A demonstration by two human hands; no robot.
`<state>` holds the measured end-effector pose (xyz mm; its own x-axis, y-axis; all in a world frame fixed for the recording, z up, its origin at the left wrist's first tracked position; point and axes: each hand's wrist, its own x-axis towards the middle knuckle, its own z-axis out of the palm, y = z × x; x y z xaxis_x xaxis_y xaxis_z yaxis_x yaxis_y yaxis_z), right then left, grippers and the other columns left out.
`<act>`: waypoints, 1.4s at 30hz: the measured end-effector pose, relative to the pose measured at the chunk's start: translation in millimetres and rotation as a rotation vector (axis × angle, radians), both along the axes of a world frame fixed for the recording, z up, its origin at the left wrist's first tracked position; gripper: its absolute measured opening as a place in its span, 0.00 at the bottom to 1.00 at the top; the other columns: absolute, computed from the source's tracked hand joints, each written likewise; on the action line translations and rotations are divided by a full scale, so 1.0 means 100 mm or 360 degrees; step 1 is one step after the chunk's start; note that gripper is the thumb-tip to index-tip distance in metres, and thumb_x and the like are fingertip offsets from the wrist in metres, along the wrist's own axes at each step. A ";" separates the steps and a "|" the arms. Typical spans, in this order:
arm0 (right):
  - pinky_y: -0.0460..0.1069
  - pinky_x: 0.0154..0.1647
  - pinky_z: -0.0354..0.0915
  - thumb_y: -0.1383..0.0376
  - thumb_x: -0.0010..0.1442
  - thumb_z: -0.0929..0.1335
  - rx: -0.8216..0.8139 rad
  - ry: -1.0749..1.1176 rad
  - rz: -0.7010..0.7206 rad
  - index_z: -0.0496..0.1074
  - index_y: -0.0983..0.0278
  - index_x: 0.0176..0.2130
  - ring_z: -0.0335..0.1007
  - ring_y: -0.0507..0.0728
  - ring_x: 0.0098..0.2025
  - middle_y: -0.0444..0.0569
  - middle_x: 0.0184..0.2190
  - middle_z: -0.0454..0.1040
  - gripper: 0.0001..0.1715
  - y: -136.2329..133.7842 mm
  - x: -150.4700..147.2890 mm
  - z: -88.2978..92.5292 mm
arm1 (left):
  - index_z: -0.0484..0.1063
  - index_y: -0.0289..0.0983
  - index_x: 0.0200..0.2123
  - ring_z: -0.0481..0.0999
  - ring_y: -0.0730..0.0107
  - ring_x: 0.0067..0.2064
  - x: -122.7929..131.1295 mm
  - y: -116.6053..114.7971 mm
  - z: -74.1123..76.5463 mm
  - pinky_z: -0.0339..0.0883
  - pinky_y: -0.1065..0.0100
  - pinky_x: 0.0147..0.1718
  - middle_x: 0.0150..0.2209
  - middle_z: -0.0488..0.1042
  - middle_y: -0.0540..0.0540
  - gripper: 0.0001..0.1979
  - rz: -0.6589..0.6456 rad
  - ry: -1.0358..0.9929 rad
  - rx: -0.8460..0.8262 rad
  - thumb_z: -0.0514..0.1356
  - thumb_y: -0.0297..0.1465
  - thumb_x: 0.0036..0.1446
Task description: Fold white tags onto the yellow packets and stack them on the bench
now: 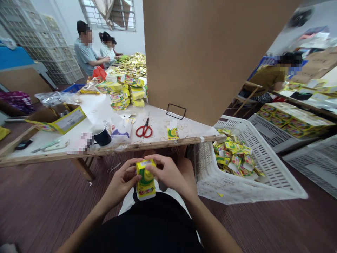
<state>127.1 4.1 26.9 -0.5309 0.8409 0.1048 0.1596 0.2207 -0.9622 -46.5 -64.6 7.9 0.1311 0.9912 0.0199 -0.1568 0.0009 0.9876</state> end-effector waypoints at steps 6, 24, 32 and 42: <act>0.43 0.23 0.56 0.67 0.55 0.67 0.0267 -0.0441 -0.0099 0.70 0.62 0.44 0.60 0.50 0.21 0.39 0.20 0.67 0.15 -0.04 -0.10 -0.02 | 0.59 0.40 0.53 0.73 0.58 0.49 0.01 0.00 0.00 0.69 0.63 0.44 0.48 0.74 0.41 0.21 -0.0008 -0.0096 -0.0085 0.59 0.29 0.56; 0.43 0.25 0.57 0.66 0.56 0.66 0.0036 -0.0042 -0.0014 0.70 0.62 0.45 0.57 0.48 0.23 0.38 0.22 0.62 0.15 -0.04 -0.03 -0.06 | 0.62 0.38 0.52 0.78 0.60 0.40 0.01 0.00 0.02 0.71 0.64 0.38 0.44 0.77 0.41 0.23 0.0087 -0.0154 -0.0124 0.62 0.30 0.53; 0.48 0.36 0.66 0.64 0.56 0.69 0.0058 0.0172 -0.0114 0.78 0.60 0.39 0.70 0.54 0.36 0.47 0.33 0.75 0.10 -0.18 -0.13 -0.08 | 0.74 0.36 0.42 0.77 0.60 0.41 0.03 -0.02 0.02 0.71 0.66 0.37 0.40 0.79 0.43 0.11 0.0279 0.0100 -0.0011 0.60 0.32 0.56; 0.63 0.54 0.49 0.62 0.58 0.64 0.1162 -0.0722 -0.1811 0.75 0.65 0.44 0.55 0.67 0.54 0.59 0.52 0.64 0.16 0.77 0.84 0.02 | 0.57 0.41 0.60 0.62 0.60 0.61 -0.02 0.07 -0.13 0.55 0.57 0.59 0.60 0.62 0.40 0.27 0.0441 0.0128 0.0043 0.58 0.35 0.58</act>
